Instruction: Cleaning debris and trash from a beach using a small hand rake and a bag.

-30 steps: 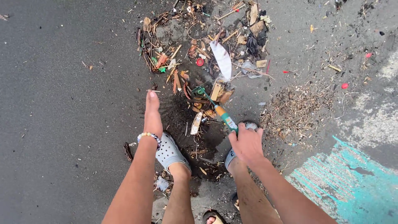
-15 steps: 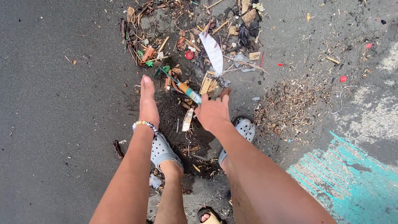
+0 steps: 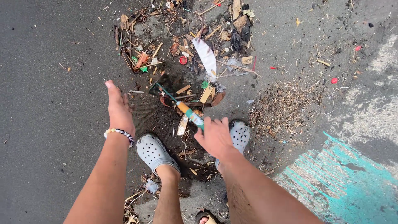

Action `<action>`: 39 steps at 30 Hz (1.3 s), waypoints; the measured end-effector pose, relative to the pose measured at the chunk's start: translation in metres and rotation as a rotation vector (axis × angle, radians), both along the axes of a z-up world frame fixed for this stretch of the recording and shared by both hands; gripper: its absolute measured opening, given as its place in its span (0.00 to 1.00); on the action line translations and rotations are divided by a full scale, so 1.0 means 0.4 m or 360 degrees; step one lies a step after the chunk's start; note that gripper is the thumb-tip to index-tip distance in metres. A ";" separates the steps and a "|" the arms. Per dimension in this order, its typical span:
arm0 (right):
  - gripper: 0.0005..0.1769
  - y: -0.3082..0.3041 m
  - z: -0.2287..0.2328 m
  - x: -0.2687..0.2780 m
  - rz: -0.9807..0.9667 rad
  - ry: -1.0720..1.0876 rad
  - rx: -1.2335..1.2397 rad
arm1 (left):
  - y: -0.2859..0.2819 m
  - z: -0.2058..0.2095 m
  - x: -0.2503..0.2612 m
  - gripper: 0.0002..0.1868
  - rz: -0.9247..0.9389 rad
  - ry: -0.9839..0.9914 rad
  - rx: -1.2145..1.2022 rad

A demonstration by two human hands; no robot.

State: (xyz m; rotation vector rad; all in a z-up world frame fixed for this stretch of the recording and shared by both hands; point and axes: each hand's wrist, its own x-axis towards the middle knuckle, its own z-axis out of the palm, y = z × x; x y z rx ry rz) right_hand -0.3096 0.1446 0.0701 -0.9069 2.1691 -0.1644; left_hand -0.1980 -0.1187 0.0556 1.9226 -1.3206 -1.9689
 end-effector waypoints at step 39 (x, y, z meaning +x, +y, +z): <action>0.12 0.155 -0.147 -0.090 0.1299 0.0243 -0.0130 | 0.200 -0.056 -0.083 0.48 -0.0195 -0.0192 0.0150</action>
